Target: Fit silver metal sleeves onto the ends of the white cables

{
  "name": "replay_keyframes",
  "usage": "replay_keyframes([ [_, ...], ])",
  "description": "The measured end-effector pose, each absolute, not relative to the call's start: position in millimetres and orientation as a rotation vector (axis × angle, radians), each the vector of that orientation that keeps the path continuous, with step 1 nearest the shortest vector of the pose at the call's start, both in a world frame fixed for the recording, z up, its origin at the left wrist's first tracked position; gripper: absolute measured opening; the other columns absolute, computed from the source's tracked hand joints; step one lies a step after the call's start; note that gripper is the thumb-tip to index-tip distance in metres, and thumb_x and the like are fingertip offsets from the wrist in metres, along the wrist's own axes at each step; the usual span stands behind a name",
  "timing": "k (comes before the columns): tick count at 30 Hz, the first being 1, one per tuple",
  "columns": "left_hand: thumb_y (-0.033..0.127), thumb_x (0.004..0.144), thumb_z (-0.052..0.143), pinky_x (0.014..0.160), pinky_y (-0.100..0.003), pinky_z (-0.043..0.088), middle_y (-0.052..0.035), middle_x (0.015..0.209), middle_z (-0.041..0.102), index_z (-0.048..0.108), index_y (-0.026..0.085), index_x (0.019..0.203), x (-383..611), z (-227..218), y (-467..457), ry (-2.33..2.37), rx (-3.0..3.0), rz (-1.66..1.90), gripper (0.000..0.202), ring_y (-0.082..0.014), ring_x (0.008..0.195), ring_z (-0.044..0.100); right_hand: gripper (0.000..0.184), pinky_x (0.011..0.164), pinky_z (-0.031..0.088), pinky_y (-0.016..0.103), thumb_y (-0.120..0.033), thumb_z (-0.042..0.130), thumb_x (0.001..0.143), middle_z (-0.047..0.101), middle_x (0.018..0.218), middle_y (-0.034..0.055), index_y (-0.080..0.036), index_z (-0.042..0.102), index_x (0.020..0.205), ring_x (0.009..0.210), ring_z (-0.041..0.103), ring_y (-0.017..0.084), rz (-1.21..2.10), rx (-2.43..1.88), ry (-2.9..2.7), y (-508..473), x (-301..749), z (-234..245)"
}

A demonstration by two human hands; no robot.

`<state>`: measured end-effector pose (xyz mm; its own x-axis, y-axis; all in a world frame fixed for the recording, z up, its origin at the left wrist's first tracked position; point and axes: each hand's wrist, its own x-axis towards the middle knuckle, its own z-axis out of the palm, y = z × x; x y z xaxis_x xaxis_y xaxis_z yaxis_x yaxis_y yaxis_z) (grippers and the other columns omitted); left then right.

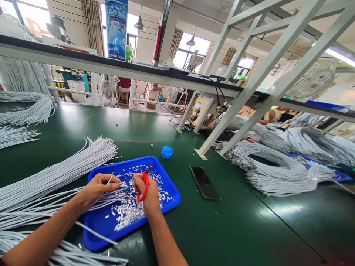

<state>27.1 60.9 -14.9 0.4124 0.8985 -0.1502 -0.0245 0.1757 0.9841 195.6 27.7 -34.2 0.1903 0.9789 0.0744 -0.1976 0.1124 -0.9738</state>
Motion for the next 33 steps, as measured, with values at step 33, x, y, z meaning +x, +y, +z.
replay_keyframes([
  [33,0.032,0.058,0.077,0.058,-0.024,0.035,0.0008,0.057,0.06,0.069,0.011,0.068,28,-23,64,0.936,1.229,0.811,0.025,-0.0106,0.055,0.048,0.025,0.056,0.041,0.025,-0.034,0.076,0.059,0.061,0.058,0.0,-0.015,0.069,0.075,0.055,0.053,0.012,1.248,-1.053,-0.883,23,181,-45],
])
